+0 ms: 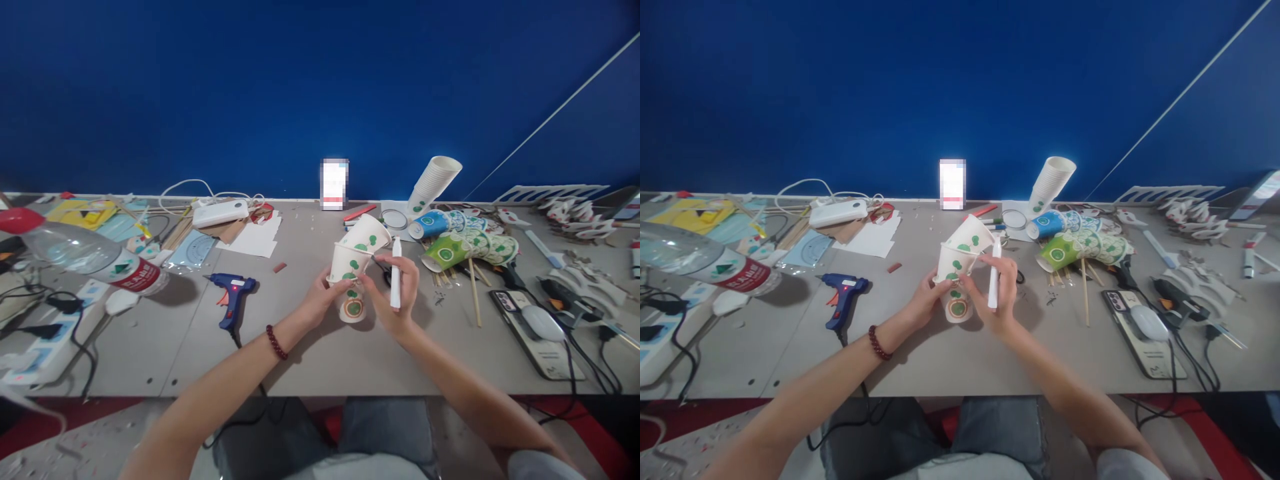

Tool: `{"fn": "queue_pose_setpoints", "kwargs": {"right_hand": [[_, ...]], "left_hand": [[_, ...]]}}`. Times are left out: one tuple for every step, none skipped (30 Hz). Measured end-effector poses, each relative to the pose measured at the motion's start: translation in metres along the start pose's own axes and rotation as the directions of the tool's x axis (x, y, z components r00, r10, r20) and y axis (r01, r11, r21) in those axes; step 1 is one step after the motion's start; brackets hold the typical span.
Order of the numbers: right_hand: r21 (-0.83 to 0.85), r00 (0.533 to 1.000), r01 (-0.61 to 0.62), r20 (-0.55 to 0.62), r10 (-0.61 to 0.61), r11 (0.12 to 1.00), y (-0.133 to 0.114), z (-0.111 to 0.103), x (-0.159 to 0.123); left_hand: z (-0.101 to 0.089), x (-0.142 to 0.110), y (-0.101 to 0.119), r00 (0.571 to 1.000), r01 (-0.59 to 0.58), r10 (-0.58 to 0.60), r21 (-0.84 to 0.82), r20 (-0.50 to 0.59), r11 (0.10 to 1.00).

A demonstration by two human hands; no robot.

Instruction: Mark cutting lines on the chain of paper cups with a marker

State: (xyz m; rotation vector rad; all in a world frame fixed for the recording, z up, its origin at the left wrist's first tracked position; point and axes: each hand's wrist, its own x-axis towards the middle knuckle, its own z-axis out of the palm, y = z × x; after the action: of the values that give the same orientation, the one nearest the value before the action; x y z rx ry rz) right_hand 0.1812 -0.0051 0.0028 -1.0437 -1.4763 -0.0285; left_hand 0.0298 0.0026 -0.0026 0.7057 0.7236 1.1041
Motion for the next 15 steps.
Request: {"fn": "queue_pose_setpoints", "kwargs": {"right_hand": [[-0.005,1.000,0.026,-0.008,-0.026,1.000,0.0012,-0.0001,0.0001],[-0.011,0.999,0.052,-0.011,-0.052,0.999,0.0023,-0.0003,0.0003],[-0.019,0.997,0.074,-0.009,-0.074,0.997,0.0033,-0.0004,0.0007],[-0.028,0.996,0.088,-0.005,-0.089,0.996,0.0041,-0.0006,0.0012],[-0.039,0.995,0.097,-0.001,-0.097,0.995,0.0047,-0.0008,0.0017],[-0.050,0.995,0.101,0.003,-0.101,0.994,0.0052,-0.0010,0.0023],[-0.063,0.995,0.100,0.003,-0.100,0.993,0.0054,-0.0011,0.0029],[-0.078,0.995,0.095,-0.001,-0.096,0.992,0.0055,-0.0011,0.0033],[-0.093,0.996,0.087,-0.009,-0.088,0.992,0.0056,-0.0011,0.0038],[-0.107,0.997,0.076,-0.017,-0.079,0.991,0.0056,-0.0010,0.0042],[-0.119,0.997,0.066,-0.025,-0.069,0.991,0.0056,-0.0008,0.0047],[-0.125,0.998,0.059,-0.031,-0.063,0.990,0.0056,-0.0007,0.0052],[-0.125,0.998,0.055,-0.035,-0.059,0.991,0.0056,-0.0007,0.0058],[-0.121,0.998,0.054,-0.037,-0.059,0.991,0.0056,-0.0007,0.0064],[-0.114,0.997,0.055,-0.040,-0.059,0.992,0.0057,-0.0009,0.0071]], "left_hand": [[0.0000,-0.0004,-0.0003,1.000,0.000,-0.001,0.019,0.016,1.000],[0.0000,-0.0008,-0.0004,1.000,-0.003,0.002,0.040,0.031,0.999],[0.0000,-0.0013,-0.0003,0.999,-0.009,0.006,0.062,0.047,0.998],[0.0002,-0.0018,0.0001,0.998,-0.016,0.010,0.085,0.061,0.996],[0.0007,-0.0025,0.0008,0.997,-0.022,0.014,0.105,0.073,0.994],[0.0014,-0.0033,0.0017,0.997,-0.026,0.016,0.121,0.082,0.992],[0.0022,-0.0041,0.0027,0.996,-0.029,0.018,0.134,0.087,0.991],[0.0031,-0.0049,0.0036,0.996,-0.032,0.020,0.139,0.090,0.990],[0.0038,-0.0056,0.0042,0.996,-0.035,0.023,0.141,0.090,0.989],[0.0044,-0.0060,0.0046,0.996,-0.037,0.025,0.140,0.089,0.989],[0.0046,-0.0062,0.0047,0.996,-0.038,0.026,0.142,0.087,0.989],[0.0046,-0.0062,0.0044,0.996,-0.041,0.029,0.147,0.081,0.988],[0.0043,-0.0061,0.0040,0.997,-0.047,0.037,0.156,0.072,0.987],[0.0039,-0.0060,0.0036,0.997,-0.057,0.048,0.171,0.060,0.984],[0.0035,-0.0060,0.0032,0.997,-0.070,0.062,0.192,0.047,0.979]]}}
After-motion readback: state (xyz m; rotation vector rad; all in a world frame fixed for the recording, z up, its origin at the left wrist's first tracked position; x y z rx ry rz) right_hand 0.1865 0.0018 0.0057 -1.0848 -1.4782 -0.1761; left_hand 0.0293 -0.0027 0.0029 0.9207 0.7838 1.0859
